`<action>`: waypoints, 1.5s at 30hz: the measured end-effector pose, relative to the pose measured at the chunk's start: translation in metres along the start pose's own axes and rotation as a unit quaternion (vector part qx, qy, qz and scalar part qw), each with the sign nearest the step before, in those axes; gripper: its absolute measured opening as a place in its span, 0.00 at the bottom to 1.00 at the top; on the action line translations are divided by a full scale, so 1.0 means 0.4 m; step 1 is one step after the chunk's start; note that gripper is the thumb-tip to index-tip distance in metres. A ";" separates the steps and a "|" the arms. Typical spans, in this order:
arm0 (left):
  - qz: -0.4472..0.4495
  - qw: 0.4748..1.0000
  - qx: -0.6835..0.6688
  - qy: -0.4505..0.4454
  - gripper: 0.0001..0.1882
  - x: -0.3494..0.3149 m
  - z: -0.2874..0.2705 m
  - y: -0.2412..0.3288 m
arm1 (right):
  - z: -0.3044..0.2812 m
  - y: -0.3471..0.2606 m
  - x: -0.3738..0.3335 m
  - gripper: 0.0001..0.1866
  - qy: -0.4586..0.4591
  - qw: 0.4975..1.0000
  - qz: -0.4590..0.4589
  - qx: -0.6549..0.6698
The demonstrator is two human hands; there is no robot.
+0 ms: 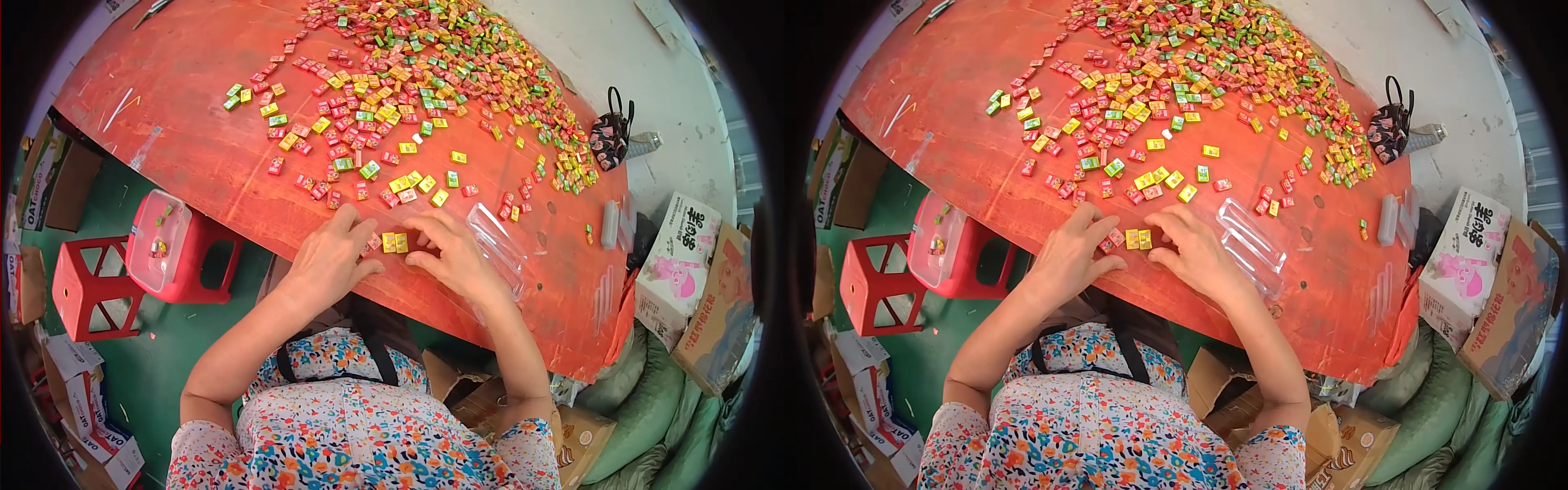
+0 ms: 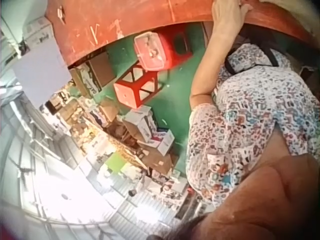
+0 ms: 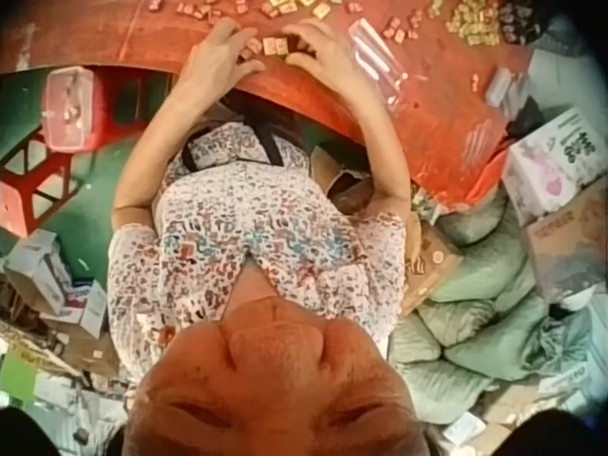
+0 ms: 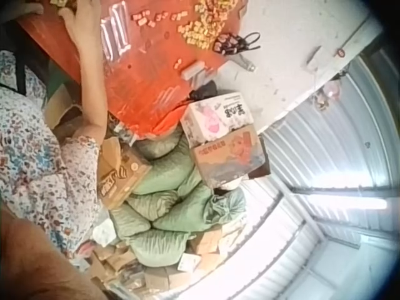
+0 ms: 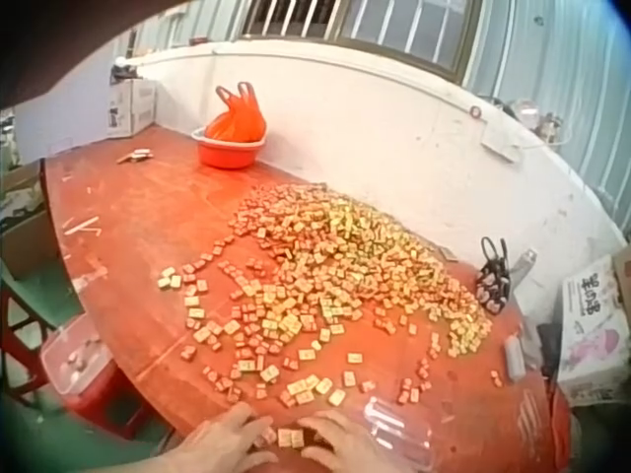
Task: The recorder sorts small colorful plastic toy pieces on a red table and organizes them into transparent plastic containers.
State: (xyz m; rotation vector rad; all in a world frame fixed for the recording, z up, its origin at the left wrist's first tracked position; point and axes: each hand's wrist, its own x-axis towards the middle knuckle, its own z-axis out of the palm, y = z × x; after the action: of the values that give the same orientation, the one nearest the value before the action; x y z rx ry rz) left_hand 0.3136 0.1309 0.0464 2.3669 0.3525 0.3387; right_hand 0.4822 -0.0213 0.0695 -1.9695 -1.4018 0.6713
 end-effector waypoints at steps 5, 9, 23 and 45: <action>0.002 1.000 0.009 0.021 0.17 0.005 0.011 -0.004 | 0.021 0.007 0.008 0.24 0.027 0.994 -0.074 -0.079; 0.063 0.998 0.014 0.011 0.18 0.018 0.017 -0.017 | 0.040 0.014 0.004 0.22 0.008 0.994 -0.041 -0.096; 0.033 0.997 0.066 0.036 0.15 0.008 0.023 0.003 | -0.022 -0.008 0.120 0.18 0.103 0.970 -0.054 -0.215; 0.021 0.997 0.026 0.064 0.17 0.005 0.008 0.009 | -0.024 -0.009 -0.009 0.25 0.063 0.965 -0.076 -0.243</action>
State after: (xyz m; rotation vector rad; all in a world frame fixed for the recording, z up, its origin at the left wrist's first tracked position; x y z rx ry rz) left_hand 0.3173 0.1270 0.0468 2.4120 0.3742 0.5081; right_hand 0.4857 -0.0258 0.0789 -2.1888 -1.7347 0.1308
